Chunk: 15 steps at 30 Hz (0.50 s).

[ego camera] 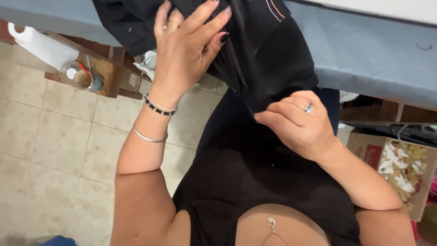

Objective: Trimming loose threads from a black garment using scissors and manually turning the fabric for inspection.

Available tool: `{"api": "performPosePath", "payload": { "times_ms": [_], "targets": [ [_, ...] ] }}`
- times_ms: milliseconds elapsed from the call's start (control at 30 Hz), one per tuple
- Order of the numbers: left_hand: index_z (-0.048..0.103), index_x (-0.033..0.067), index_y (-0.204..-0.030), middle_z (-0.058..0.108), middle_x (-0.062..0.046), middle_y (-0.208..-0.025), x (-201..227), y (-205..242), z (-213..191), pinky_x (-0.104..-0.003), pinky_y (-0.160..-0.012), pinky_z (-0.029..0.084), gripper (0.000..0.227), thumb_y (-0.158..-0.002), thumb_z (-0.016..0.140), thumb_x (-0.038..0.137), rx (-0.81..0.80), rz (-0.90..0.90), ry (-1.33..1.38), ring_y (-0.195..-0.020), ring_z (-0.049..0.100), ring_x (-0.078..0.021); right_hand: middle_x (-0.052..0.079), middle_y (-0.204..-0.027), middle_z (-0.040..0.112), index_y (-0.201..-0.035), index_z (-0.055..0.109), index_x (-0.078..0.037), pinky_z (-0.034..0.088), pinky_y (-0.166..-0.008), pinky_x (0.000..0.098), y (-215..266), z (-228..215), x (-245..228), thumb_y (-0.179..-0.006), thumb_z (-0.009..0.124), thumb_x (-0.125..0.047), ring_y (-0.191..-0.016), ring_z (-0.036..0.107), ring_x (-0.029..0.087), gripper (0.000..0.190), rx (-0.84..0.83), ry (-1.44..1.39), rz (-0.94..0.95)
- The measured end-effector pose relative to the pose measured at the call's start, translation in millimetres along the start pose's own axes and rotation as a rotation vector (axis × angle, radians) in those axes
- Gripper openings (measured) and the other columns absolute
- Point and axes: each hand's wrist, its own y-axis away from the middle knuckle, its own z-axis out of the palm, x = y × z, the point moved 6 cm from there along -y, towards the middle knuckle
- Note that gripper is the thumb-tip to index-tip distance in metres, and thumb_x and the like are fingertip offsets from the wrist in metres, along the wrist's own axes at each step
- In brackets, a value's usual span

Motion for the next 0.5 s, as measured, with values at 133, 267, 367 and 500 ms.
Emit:
{"api": "performPosePath", "payload": {
  "times_ms": [133, 267, 367, 500],
  "targets": [
    [0.063, 0.0255, -0.146, 0.061, -0.001, -0.148, -4.0, -0.9, 3.2, -0.059, -0.115, 0.023, 0.035, -0.117, 0.050, 0.039, -0.031, -0.013, 0.026, -0.093, 0.056, -0.0363, 0.005, -0.097, 0.069, -0.102, 0.074, -0.009, 0.048, -0.085, 0.0394, 5.6, -6.2, 8.1, -0.105, 0.066, -0.008, -0.076, 0.063, 0.022, 0.009, -0.056, -0.007, 0.075],
    [0.059, 0.0203, -0.148, 0.057, -0.004, -0.150, 8.8, 10.5, -13.6, -0.062, -0.116, 0.030, 0.036, -0.116, 0.052, 0.037, 0.023, 0.012, 0.047, -0.097, 0.059, -0.0366, 0.012, -0.097, 0.072, -0.103, 0.076, -0.003, 0.049, -0.085, 0.0374, -3.4, -10.7, 21.3, -0.102, 0.069, -0.002, -0.085, 0.068, 0.026, 0.007, -0.012, -0.116, 0.182],
    [0.068, 0.0078, -0.133, 0.059, -0.017, -0.135, 23.6, 38.3, -41.9, -0.053, -0.114, 0.045, 0.029, -0.109, 0.066, 0.024, 0.415, -0.048, 0.211, -0.126, 0.064, -0.0350, 0.016, -0.095, 0.074, -0.101, 0.073, 0.004, 0.054, -0.081, 0.0362, -10.4, -19.3, 26.4, -0.100, 0.073, 0.002, -0.085, 0.068, 0.028, 0.002, 0.094, -0.128, 0.318],
    [0.070, 0.0024, -0.092, 0.070, -0.011, -0.089, 46.1, 66.6, -6.0, -0.039, -0.082, 0.052, 0.020, -0.099, 0.065, 0.020, 0.282, -0.165, 0.591, -0.082, 0.068, -0.0272, 0.015, -0.092, 0.073, -0.099, 0.073, 0.002, 0.054, -0.079, 0.0380, -24.6, -11.7, 9.9, -0.099, 0.069, -0.001, -0.080, 0.069, 0.027, 0.005, 0.046, -0.167, 0.197]
  ]
}}
